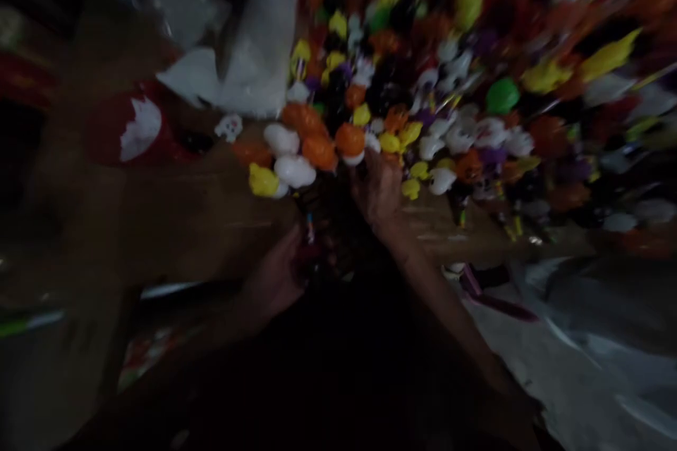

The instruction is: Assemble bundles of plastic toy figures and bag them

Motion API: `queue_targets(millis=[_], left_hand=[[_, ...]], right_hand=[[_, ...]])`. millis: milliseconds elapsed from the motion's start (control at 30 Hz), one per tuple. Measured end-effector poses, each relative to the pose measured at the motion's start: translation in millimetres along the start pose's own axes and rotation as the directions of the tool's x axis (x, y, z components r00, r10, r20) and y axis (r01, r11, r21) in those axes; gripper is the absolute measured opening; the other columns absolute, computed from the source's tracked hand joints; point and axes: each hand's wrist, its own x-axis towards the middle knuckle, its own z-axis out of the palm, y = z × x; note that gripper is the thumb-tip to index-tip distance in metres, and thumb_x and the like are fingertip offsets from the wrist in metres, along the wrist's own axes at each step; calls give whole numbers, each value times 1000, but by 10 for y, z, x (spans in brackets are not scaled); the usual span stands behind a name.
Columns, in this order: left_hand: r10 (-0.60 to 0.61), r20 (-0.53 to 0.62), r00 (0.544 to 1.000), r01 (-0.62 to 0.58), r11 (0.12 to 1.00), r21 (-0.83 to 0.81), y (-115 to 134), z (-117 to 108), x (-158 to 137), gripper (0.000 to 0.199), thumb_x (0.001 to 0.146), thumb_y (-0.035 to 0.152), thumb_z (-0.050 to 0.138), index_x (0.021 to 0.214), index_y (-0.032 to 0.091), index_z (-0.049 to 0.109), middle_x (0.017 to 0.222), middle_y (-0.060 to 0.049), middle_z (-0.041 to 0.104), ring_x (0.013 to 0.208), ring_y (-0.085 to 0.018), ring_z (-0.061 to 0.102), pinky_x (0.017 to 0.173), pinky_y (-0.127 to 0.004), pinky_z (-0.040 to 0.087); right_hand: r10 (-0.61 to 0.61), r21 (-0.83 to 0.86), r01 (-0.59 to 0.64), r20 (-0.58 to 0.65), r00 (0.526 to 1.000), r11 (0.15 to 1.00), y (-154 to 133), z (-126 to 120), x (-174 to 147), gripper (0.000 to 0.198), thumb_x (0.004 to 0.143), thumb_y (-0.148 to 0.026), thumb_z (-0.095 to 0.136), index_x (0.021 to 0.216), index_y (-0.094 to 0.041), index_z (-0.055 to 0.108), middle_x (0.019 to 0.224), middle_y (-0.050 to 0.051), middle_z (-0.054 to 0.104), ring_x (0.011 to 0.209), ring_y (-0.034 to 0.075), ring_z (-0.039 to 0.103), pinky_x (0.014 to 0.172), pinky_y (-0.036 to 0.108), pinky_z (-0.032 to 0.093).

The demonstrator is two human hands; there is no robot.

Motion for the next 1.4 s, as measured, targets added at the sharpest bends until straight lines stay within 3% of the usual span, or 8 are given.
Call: queue_targets(millis=[267,467,633,800,933,1033,1133,1400], left_hand=[[28,199,980,-62,984,167,99,-122,-151,48,89,19,47,137,23,54,115,-7,75,84,-24,75,81,-45,60],[49,352,935,-184,914,362,36,-292,-173,42,81,18,66,123,17,61,111,-8,75,76,-18,72,70,-32,56],[94,495,864,-367,791,490,-24,-331,-74,35,80,25,71,113,15,64,82,-1,69,66,-13,64,62,-25,51],[272,491,828,-539,628,561,2,-243,-45,50,76,25,75,123,15,62,101,-4,72,95,-17,68,83,-26,53],[435,432,790,-602,410,686,114,-394,-143,41,97,42,60,129,18,66,126,-10,72,122,-25,66,101,-35,53],[679,447,582,-633,33,773,214,-608,-53,29,100,36,59,120,19,71,120,-8,75,115,-23,69,102,-36,54],[717,585,379,-528,-351,773,298,-713,182,23,97,27,67,118,20,72,116,-7,75,113,-23,68,105,-38,53],[673,601,431,-318,-510,799,334,-554,469,26,98,28,67,122,18,70,118,-9,73,113,-26,65,103,-41,53]], right_hand=[[-38,26,37,61,997,999,30,94,123,19,95,-39,62,108,-26,69,107,7,76,99,25,67,93,41,53],[-172,-13,172,-36,984,985,-235,-352,-397,30,101,-33,55,125,-19,67,121,15,73,109,25,69,95,40,55],[-618,48,632,280,735,774,-331,-512,-1074,37,103,-23,48,138,-19,61,147,15,61,127,26,64,101,42,55],[-641,-106,705,340,688,701,-225,-432,-1142,33,102,-18,49,129,-16,68,119,14,73,103,27,65,87,42,56],[-586,-126,623,237,775,772,-139,-500,-1056,23,103,-23,50,101,-18,71,92,10,72,84,23,64,71,36,53],[-337,-12,338,59,940,941,-91,-436,-975,17,99,-33,57,97,-19,67,83,7,70,72,21,65,62,33,51],[-145,97,146,-20,989,984,-139,-220,-863,21,93,-41,62,96,-20,66,83,6,72,72,22,66,66,35,53],[89,390,-107,64,994,914,-471,199,-707,24,83,-42,70,87,-19,75,82,3,76,75,20,68,69,31,53]])
